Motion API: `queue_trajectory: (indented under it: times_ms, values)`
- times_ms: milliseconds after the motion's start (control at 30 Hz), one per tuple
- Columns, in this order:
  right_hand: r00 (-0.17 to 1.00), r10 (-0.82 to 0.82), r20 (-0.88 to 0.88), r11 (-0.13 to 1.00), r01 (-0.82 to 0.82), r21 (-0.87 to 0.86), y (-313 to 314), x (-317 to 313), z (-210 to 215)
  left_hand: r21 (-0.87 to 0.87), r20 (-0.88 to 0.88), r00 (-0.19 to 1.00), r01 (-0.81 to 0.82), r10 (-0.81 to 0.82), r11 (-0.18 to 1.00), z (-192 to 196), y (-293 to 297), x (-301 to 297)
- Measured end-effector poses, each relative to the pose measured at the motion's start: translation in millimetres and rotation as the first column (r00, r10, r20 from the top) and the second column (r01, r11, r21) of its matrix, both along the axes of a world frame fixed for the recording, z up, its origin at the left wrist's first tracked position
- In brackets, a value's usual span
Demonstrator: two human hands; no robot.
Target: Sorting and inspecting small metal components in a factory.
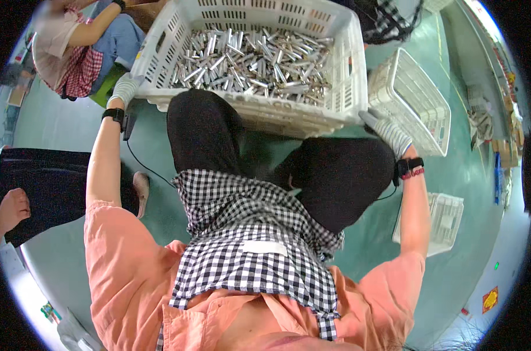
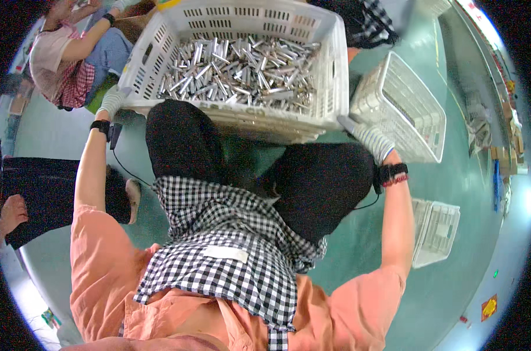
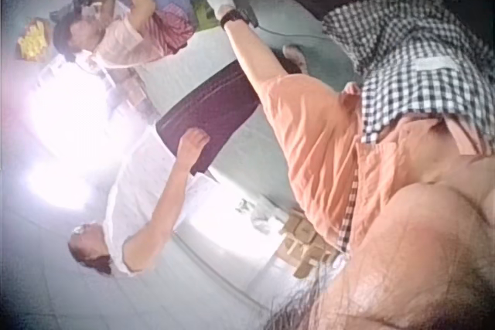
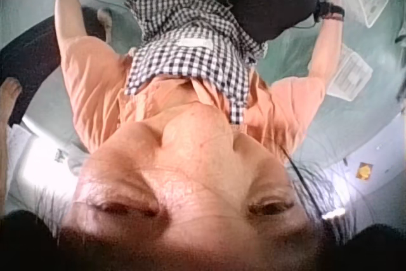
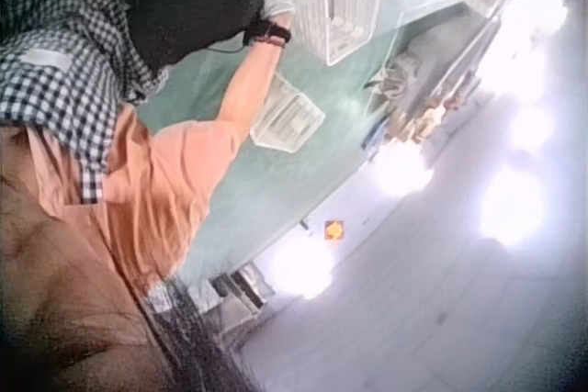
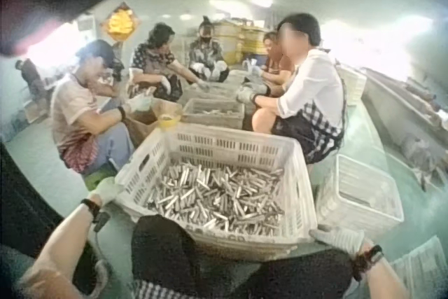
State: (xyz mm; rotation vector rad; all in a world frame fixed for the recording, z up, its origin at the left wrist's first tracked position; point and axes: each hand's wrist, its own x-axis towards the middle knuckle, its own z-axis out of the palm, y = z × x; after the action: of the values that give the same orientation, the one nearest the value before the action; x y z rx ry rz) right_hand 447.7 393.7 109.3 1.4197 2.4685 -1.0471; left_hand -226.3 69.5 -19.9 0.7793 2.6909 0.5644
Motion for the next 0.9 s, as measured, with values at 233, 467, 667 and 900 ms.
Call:
queue_trajectory:
  times_ms: [233, 467, 667, 900]
  values:
    - [0.994, 0.087, 0.07, 0.996, -0.089, 0.03, 20.5, -7.4, -7.9, -0.003, 0.066, 0.997, -0.039, 0.039, 0.999, -2.2, 17.2, 6.0]
    - [0.976, 0.182, 0.116, 0.983, -0.178, -0.044, 24.1, -29.7, -14.7, 0.025, -0.048, 0.998, -0.044, 0.046, 0.999, -9.9, 5.5, -3.7]
    - [0.955, 0.203, 0.218, 0.979, -0.203, -0.023, 26.6, -30.8, -23.3, 0.081, 0.05, 0.997, -0.065, 0.061, 0.995, -0.3, 12.1, 12.0]
    - [0.995, 0.101, -0.019, 0.994, -0.101, -0.049, 33.5, -3.9, -50.2, 0.17, 0.073, 0.997, 0.006, -0.019, 0.985, -12.9, 34.4, 30.5]
